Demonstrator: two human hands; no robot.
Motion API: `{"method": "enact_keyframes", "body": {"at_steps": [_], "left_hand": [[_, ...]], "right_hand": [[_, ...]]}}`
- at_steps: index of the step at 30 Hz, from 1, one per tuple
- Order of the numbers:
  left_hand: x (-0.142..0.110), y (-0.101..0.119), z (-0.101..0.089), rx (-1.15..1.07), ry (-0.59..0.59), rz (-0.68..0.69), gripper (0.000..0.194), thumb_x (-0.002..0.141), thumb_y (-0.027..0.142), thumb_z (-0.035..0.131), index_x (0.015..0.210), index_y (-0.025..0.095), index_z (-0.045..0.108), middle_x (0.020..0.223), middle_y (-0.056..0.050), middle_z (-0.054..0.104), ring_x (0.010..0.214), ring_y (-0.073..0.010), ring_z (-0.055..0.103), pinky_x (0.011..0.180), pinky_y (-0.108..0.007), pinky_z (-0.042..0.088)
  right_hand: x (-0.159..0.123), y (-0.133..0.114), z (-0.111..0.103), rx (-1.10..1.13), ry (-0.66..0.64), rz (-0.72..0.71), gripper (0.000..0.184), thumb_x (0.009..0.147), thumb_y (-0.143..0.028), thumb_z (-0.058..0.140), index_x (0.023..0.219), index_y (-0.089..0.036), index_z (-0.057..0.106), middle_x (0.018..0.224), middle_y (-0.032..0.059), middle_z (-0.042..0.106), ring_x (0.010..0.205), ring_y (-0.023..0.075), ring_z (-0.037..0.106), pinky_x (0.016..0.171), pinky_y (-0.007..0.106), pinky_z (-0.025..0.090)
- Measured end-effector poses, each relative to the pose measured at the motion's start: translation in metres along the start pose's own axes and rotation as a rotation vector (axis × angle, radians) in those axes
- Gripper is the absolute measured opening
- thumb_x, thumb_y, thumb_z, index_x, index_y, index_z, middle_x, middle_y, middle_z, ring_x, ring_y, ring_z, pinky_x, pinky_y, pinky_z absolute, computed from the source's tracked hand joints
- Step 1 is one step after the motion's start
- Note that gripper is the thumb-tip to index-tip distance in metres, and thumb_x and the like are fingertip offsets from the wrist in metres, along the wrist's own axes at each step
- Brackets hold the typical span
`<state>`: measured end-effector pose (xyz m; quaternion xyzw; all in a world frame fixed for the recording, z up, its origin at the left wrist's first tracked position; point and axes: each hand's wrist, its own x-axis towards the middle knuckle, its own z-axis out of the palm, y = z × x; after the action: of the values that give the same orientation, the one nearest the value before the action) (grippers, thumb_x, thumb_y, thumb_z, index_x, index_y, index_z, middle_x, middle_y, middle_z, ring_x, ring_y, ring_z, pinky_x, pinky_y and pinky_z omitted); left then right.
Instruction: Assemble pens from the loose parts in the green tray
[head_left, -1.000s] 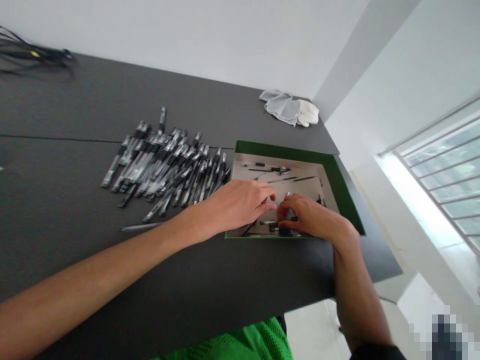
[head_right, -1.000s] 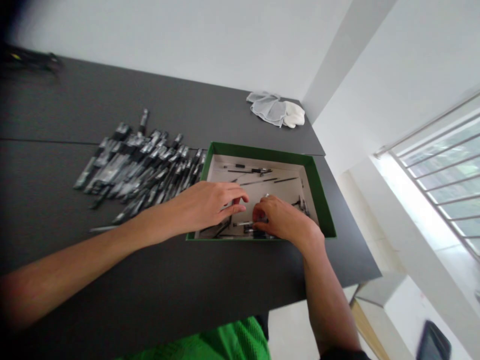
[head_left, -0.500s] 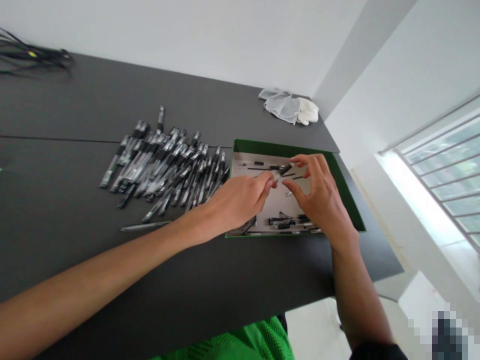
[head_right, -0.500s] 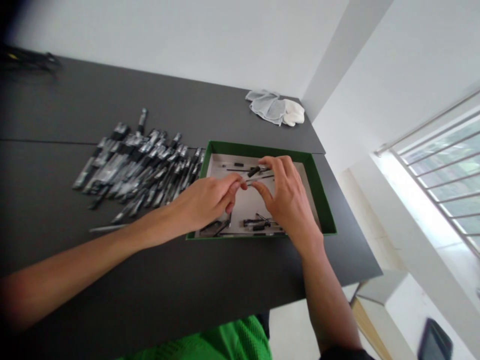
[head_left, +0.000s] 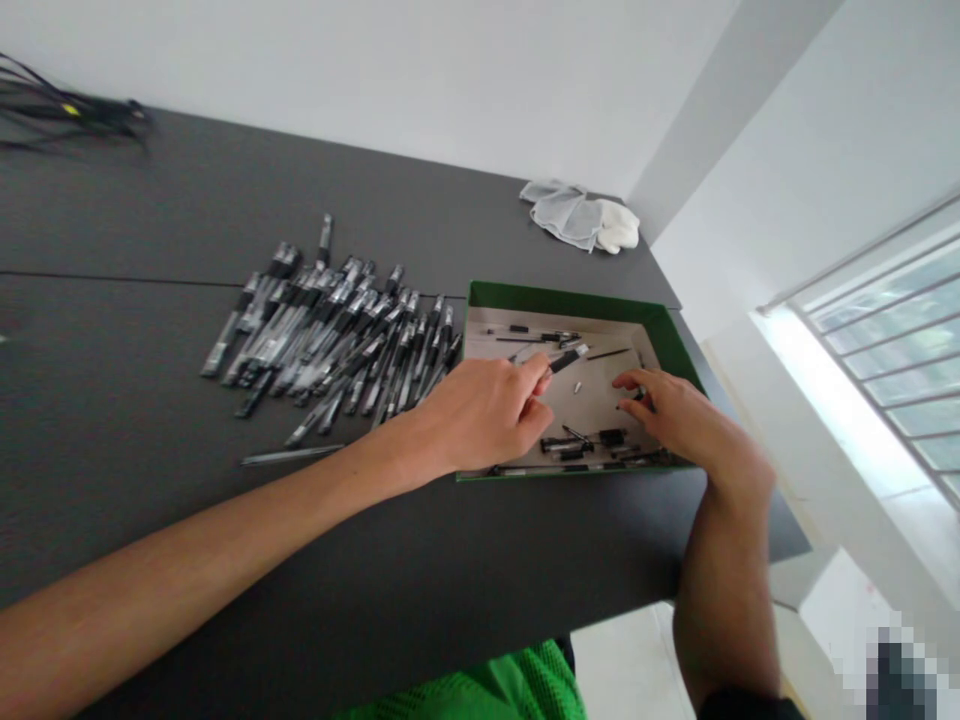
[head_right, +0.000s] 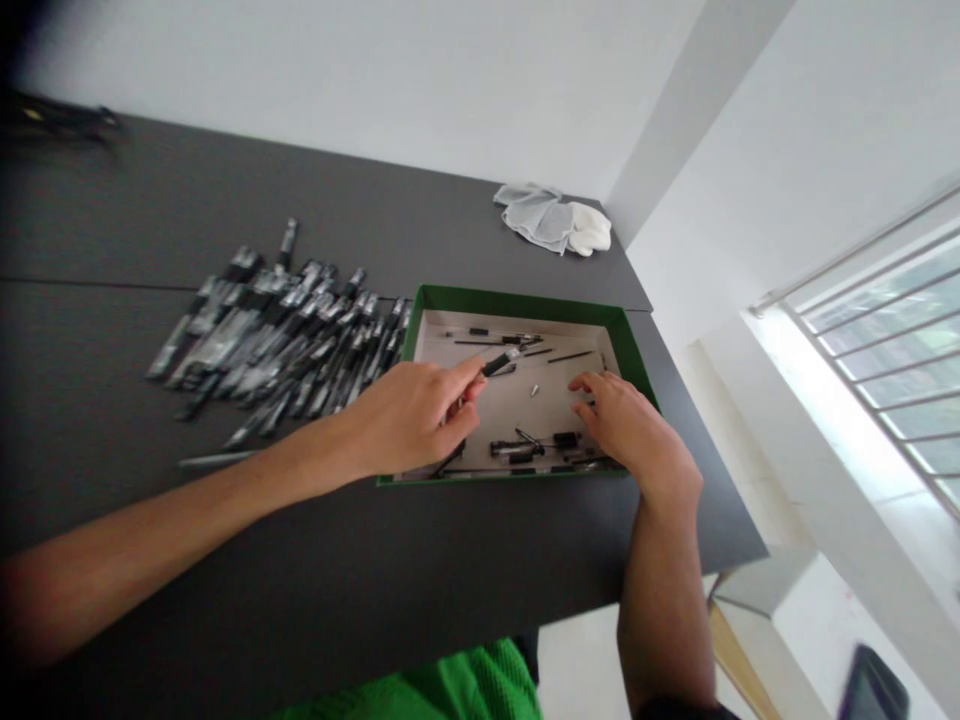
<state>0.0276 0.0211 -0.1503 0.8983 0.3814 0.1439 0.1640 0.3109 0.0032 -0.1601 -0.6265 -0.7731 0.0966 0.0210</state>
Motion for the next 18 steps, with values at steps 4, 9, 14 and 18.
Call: {"method": "enact_keyframes", "body": {"at_steps": [4,9,14,18], "left_hand": [[-0.003,0.003,-0.002,0.019,-0.072,0.05,0.012,0.093,0.027,0.051,0.099,0.019,0.057,0.069,-0.001,0.067,0.054,-0.0168,0.058,0.055,-0.029,0.032],[-0.006,0.005,0.0,0.038,-0.096,0.109,0.02,0.098,0.035,0.052,0.108,0.018,0.055,0.078,-0.003,0.071,0.058,-0.0176,0.063,0.056,-0.029,0.036],[-0.007,0.007,0.001,0.077,-0.122,0.097,0.019,0.097,0.028,0.051,0.114,0.018,0.052,0.077,-0.002,0.071,0.058,-0.0175,0.064,0.055,-0.028,0.038],[-0.004,0.007,0.002,0.09,-0.11,0.01,0.018,0.097,0.024,0.046,0.112,0.018,0.053,0.071,-0.001,0.068,0.053,-0.0176,0.062,0.052,-0.028,0.035]], "right_hand": [[-0.003,-0.001,-0.008,0.02,-0.174,0.1,0.026,0.096,-0.021,0.057,0.117,-0.016,0.07,0.104,0.0117,0.075,0.093,0.0229,0.07,0.085,0.033,0.052],[-0.005,-0.009,-0.018,0.131,-0.297,0.151,0.028,0.098,-0.025,0.053,0.12,-0.017,0.069,0.094,0.0076,0.077,0.085,0.021,0.071,0.08,0.031,0.051],[-0.003,-0.023,-0.02,0.21,-0.439,0.03,0.028,0.1,-0.032,0.05,0.1,-0.02,0.076,0.088,0.0054,0.078,0.077,0.0193,0.07,0.072,0.03,0.047],[0.001,-0.038,-0.014,0.246,-0.512,-0.051,0.045,0.105,-0.038,0.041,0.08,-0.018,0.073,0.08,0.0066,0.076,0.07,0.018,0.067,0.066,0.03,0.042]]}}
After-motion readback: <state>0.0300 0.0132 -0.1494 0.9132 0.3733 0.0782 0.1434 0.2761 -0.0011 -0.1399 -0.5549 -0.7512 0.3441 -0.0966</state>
